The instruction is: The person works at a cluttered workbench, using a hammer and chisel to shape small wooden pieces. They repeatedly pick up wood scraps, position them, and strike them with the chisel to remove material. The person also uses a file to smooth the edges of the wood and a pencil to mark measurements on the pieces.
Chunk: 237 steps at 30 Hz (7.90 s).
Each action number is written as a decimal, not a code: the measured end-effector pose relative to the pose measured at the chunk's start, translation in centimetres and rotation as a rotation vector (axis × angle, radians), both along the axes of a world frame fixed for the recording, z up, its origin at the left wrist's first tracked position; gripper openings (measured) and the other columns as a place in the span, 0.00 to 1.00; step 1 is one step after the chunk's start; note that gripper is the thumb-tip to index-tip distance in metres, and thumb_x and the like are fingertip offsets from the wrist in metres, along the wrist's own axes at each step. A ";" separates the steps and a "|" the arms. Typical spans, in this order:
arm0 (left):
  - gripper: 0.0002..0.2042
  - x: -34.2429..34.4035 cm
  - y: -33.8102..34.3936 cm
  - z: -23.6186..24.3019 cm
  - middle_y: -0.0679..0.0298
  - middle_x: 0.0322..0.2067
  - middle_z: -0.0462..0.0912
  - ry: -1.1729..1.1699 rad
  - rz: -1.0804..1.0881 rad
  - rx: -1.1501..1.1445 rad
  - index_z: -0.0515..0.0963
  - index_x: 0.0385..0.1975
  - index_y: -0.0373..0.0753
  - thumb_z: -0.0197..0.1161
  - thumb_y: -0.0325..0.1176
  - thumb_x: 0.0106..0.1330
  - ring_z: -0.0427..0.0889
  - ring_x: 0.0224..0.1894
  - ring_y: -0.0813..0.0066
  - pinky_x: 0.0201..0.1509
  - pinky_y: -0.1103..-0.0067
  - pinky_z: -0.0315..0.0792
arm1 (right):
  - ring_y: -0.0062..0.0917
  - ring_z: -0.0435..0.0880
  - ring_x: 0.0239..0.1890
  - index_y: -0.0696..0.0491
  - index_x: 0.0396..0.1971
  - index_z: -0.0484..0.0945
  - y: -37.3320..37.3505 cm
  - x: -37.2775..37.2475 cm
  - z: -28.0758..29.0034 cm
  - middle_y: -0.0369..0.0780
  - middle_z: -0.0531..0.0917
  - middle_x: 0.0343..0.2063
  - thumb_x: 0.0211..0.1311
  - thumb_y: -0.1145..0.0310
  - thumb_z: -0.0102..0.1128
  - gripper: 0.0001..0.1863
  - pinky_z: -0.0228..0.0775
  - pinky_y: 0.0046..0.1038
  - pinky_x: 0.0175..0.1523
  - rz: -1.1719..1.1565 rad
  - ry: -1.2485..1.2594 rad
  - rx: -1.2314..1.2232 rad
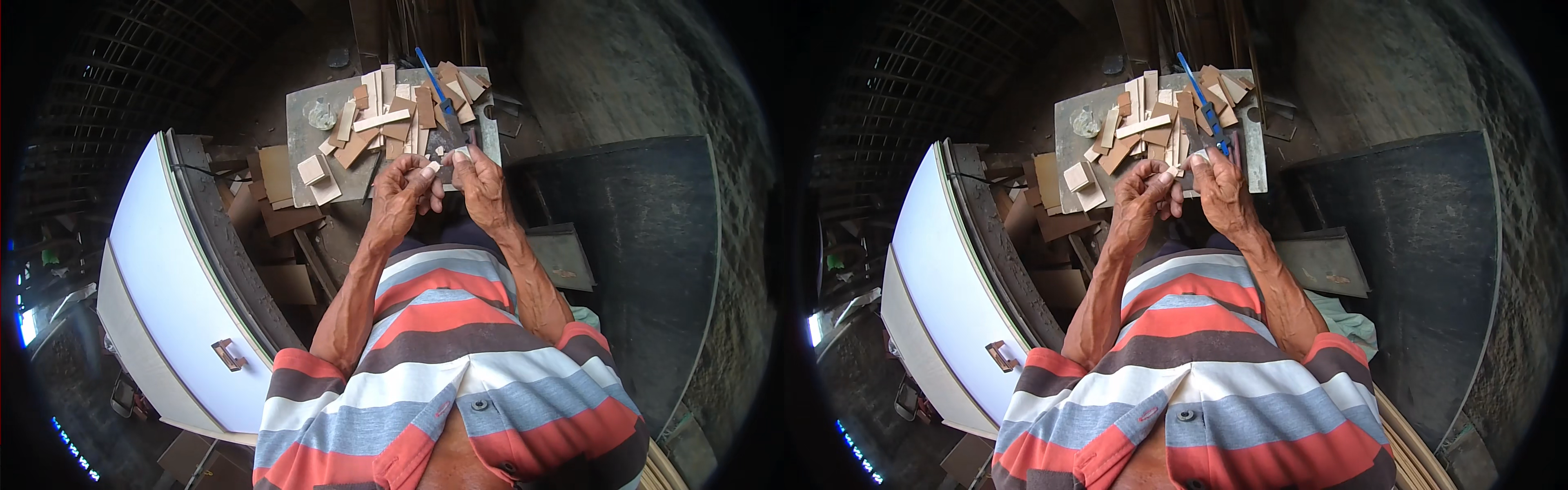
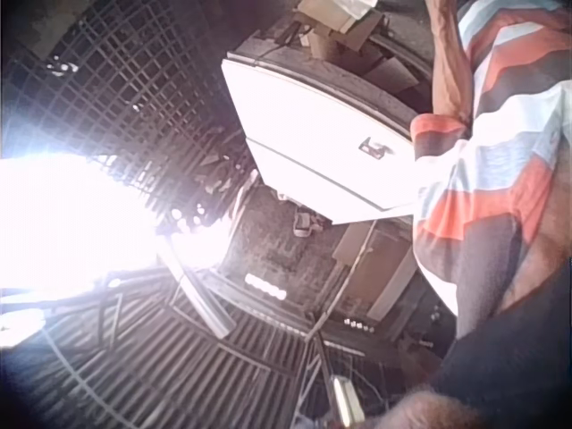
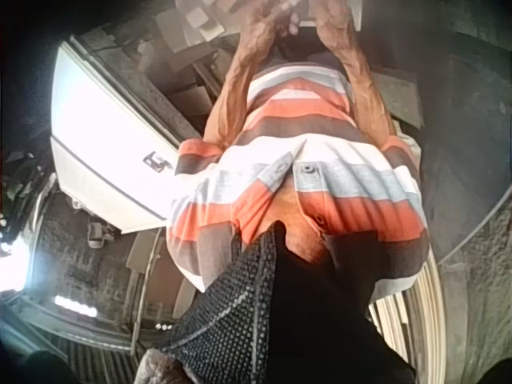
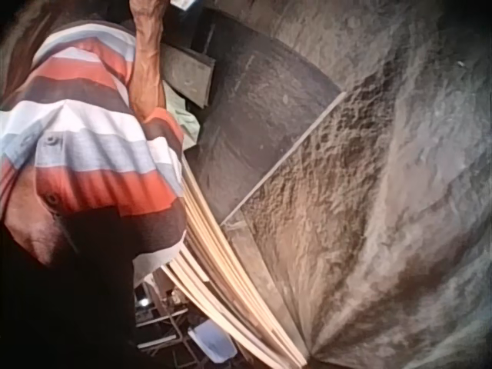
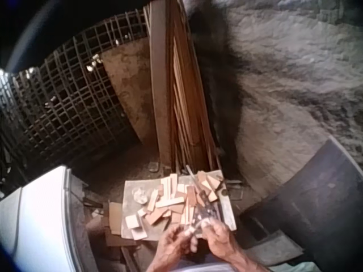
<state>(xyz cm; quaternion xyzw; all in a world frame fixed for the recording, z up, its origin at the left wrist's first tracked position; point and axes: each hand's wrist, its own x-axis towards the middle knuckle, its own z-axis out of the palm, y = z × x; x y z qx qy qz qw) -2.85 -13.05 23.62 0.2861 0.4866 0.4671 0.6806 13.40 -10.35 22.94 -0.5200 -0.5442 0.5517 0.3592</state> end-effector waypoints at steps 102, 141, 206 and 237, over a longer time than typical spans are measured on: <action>0.08 -6.8 -1.2 -4.7 0.60 0.24 0.83 0.669 -0.015 0.208 0.83 0.34 0.31 0.59 0.28 0.62 0.76 0.28 0.78 0.34 0.76 0.71 | 0.39 0.71 0.65 0.58 0.66 0.64 -3.2 -8.9 -0.2 0.47 0.71 0.63 0.58 0.86 0.36 0.33 0.60 0.33 0.69 0.280 -0.207 0.316; 0.09 -5.8 -1.0 -4.1 0.70 0.21 0.77 0.141 0.221 -0.071 0.81 0.32 0.33 0.64 0.33 0.67 0.71 0.20 0.87 0.22 0.89 0.63 | 0.34 0.69 0.67 0.59 0.68 0.61 -3.9 -8.9 0.2 0.49 0.70 0.65 0.59 0.83 0.37 0.32 0.63 0.27 0.66 0.132 -0.073 0.026; 0.11 -6.0 -1.6 -2.7 0.70 0.19 0.76 0.206 0.057 -0.022 0.80 0.29 0.33 0.59 0.34 0.70 0.69 0.19 0.85 0.23 0.84 0.63 | 0.28 0.81 0.50 0.54 0.68 0.63 -2.4 -7.3 0.8 0.46 0.78 0.57 0.59 0.82 0.38 0.33 0.73 0.22 0.50 0.222 -0.084 0.042; 0.10 -4.8 -0.9 -4.7 0.72 0.22 0.77 0.197 0.213 0.057 0.82 0.34 0.35 0.60 0.35 0.70 0.72 0.23 0.86 0.25 0.87 0.65 | 0.22 0.77 0.27 0.53 0.67 0.64 -4.0 -6.2 -0.2 0.44 0.81 0.47 0.61 0.77 0.40 0.30 0.74 0.26 0.36 0.034 -0.044 0.045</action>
